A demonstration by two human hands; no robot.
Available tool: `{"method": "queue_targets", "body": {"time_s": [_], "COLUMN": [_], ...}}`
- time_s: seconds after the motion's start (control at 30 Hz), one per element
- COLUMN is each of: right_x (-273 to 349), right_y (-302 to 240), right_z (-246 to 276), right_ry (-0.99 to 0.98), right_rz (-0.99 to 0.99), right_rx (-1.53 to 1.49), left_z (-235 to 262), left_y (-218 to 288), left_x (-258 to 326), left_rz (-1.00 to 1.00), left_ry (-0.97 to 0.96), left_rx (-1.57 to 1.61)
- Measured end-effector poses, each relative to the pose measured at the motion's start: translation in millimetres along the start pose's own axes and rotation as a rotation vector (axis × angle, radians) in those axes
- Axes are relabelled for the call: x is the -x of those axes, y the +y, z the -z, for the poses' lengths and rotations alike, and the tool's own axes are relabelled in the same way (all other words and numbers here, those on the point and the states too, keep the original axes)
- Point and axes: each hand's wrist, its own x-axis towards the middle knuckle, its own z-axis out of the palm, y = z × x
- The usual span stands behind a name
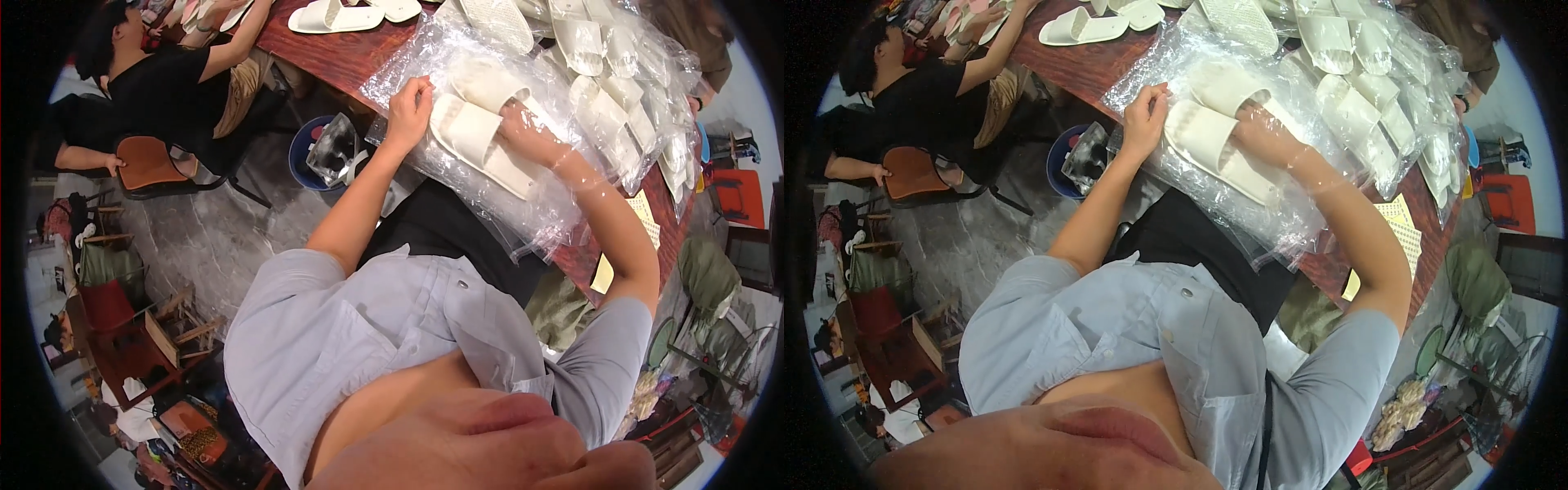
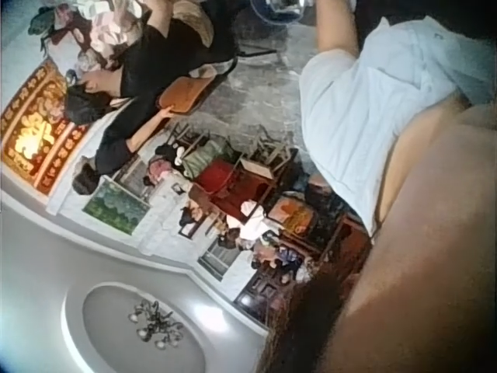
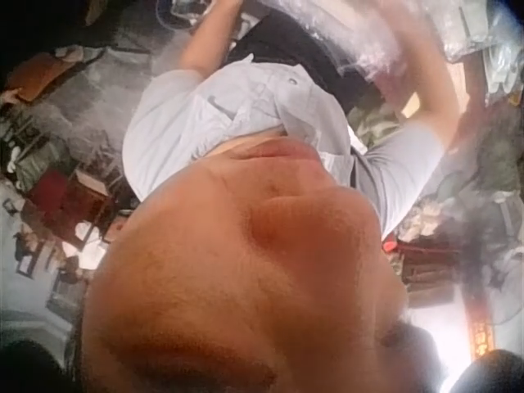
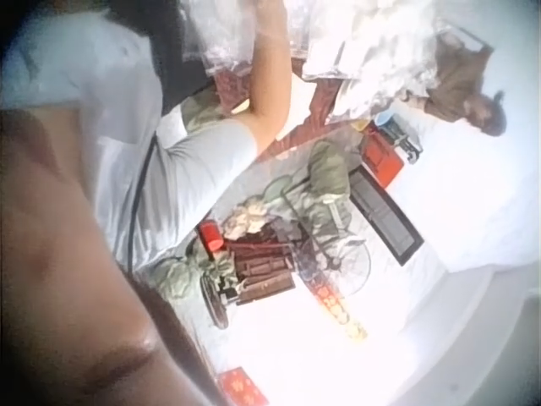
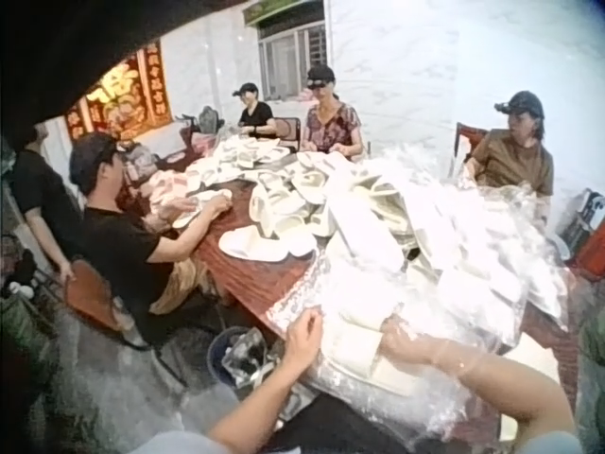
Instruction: The recorder is inspecting, organizing, and preparing white and pink sandals or slippers on a workshop table.
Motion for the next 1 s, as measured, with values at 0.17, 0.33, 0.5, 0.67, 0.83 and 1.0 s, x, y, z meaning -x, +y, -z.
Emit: {"method": "queue_targets", "body": {"time_s": [0.17,0.33,0.5,0.67,0.83,1.0], "right_x": [55,118,150,153,154,152], "right_y": [19,30,13,6,14,6], "right_z": [-13,-38,-38,-41,-51,-45], "right_ry": [0.175,0.259,0.140,0.116,0.273,0.291], "right_rz": [0.028,-0.158,-0.233,-0.335,-0.197,-0.196], "right_rx": [0.080,0.102,0.146,0.054,0.144,0.164], "left_z": [-2,-2,10,22,-10,-42], "left_y": [-5,-11,9,69,147,169], "left_x": [0,-4,-11,-40,-47,-15], "left_rz": [-0.107,-0.081,-0.051,-0.167,-0.587,-0.531], "left_ry": [0.013,0.049,-0.184,-0.389,-0.516,-0.809], "left_rx": [-0.098,-0.122,-0.406,-0.920,-0.598,-0.605]}}
